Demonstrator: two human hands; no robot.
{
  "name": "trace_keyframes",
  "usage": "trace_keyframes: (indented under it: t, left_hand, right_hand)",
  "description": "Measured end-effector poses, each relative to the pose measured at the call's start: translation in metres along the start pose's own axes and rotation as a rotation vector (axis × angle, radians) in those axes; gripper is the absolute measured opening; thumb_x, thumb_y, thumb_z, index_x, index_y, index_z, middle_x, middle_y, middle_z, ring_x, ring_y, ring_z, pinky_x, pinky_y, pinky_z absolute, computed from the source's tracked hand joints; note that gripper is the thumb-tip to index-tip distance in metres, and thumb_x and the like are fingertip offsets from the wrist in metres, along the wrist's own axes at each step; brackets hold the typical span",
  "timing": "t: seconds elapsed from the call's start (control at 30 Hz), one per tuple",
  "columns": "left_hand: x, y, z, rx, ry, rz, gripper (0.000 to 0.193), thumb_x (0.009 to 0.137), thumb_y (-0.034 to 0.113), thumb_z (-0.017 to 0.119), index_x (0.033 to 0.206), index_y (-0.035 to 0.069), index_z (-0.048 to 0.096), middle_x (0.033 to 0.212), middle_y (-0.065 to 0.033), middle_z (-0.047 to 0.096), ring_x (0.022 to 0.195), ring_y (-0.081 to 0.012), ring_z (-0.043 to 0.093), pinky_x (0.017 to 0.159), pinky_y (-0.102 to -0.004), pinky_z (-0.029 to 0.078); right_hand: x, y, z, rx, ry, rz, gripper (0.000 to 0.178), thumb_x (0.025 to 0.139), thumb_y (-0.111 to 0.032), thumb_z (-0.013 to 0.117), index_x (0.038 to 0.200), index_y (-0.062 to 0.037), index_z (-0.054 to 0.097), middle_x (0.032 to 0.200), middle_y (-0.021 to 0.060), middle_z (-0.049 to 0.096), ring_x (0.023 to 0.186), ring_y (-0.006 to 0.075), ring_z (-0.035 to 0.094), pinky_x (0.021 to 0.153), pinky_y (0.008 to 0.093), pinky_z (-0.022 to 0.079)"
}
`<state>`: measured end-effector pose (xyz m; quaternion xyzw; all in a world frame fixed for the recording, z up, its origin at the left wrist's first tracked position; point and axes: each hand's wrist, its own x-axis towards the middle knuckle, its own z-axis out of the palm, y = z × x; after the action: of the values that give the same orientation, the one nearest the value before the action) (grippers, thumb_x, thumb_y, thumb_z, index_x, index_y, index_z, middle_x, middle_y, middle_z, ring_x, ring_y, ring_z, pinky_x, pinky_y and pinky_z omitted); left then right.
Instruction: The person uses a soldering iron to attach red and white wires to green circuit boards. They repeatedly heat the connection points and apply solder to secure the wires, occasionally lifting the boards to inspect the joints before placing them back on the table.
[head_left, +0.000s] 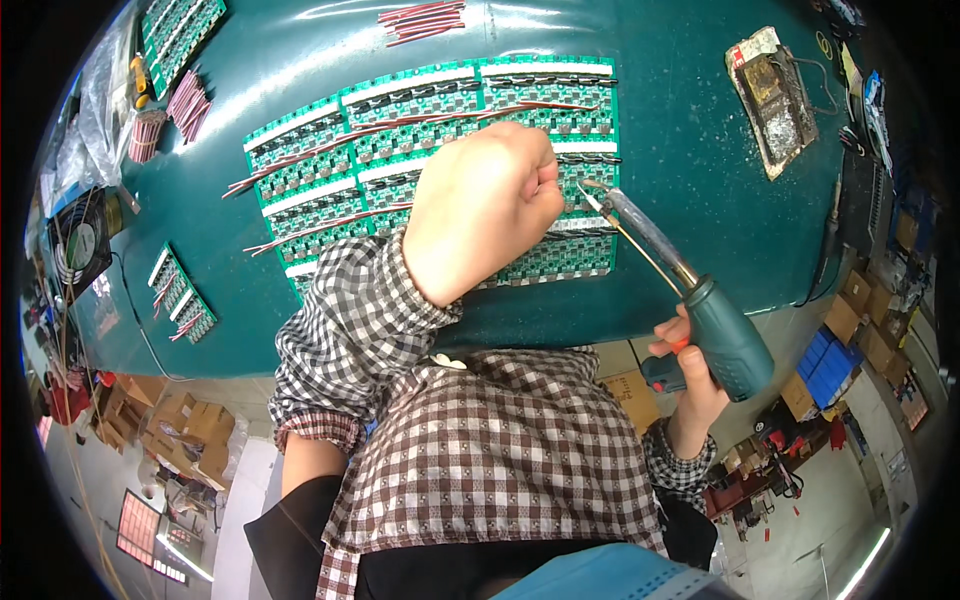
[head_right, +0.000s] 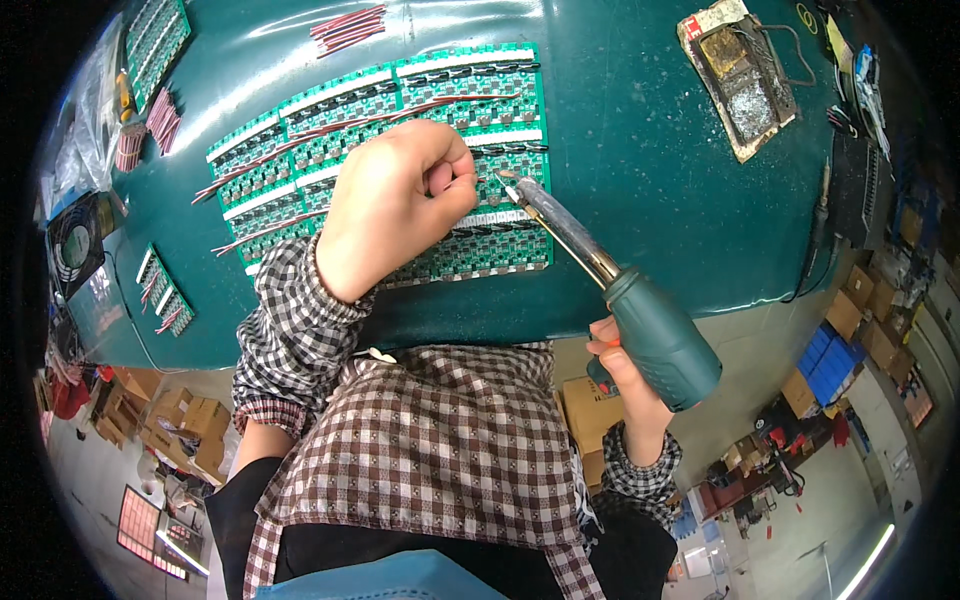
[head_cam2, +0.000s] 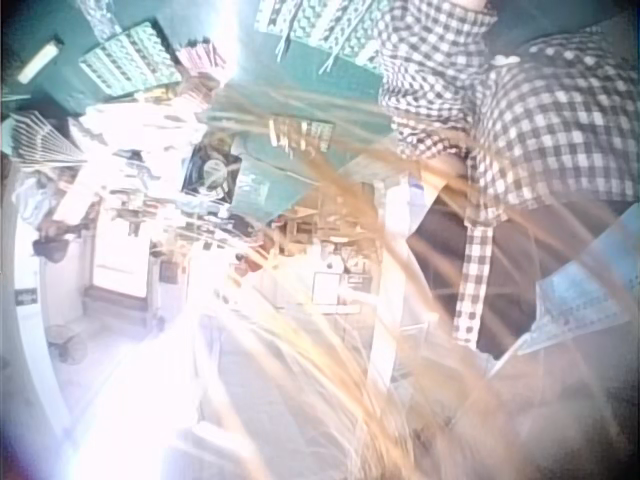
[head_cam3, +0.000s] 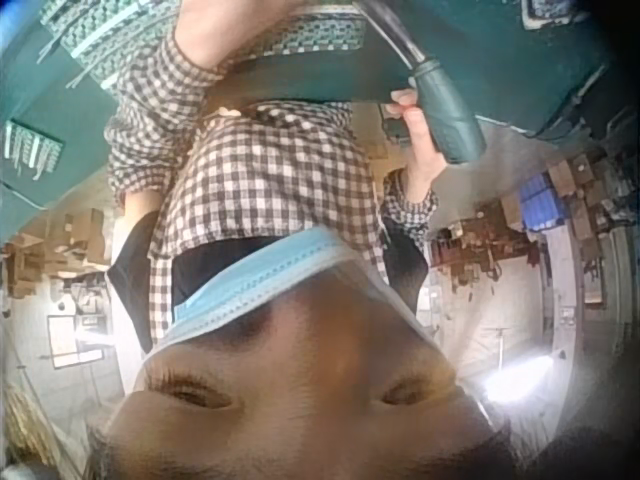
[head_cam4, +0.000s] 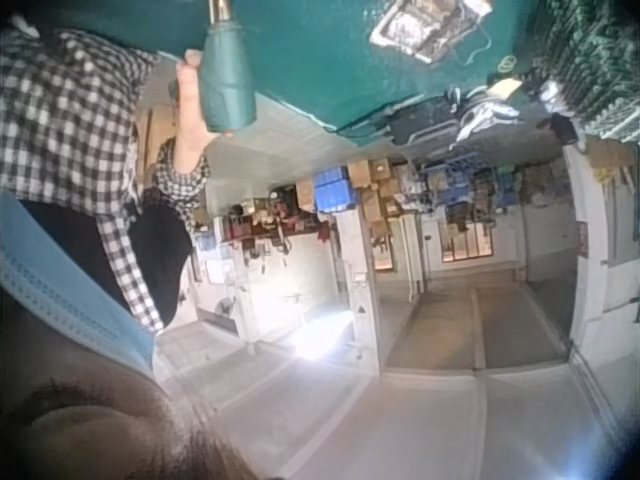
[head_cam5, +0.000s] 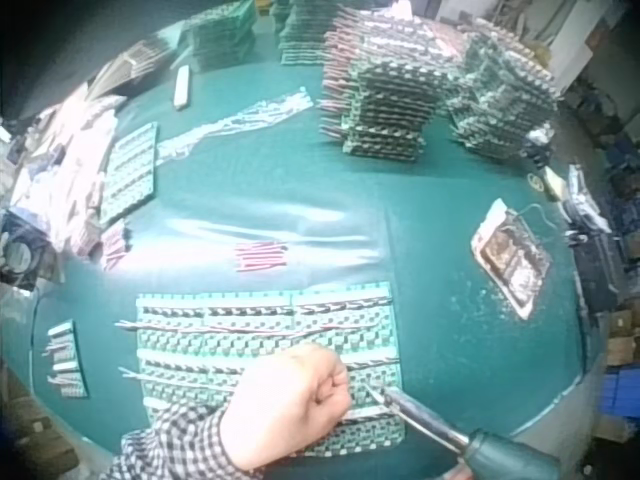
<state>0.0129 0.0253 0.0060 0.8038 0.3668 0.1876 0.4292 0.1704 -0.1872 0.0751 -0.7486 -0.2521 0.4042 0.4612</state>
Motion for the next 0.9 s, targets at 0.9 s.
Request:
trace_keyframes:
  t: [0.9]
  left_hand:
    - [0.0010, 0.0027, -0.0007, 0.006, -0.005, 0.000, 0.006, 0.068, 0.001, 0.062, 0.066, 0.004, 0.057, 0.065, -0.0124, 0.057, 0.061, -0.0314, 0.060, 0.055, -0.0399, 0.048]
  right_hand:
    - [-0.0013, 0.0031, 0.0033, -0.028, -0.003, -0.039, 0.044, 0.084, -0.023, 0.068, 0.108, 0.0122, 0.058, 0.092, 0.0165, 0.062, 0.082, 0.0261, 0.064, 0.066, 0.0330, 0.058]
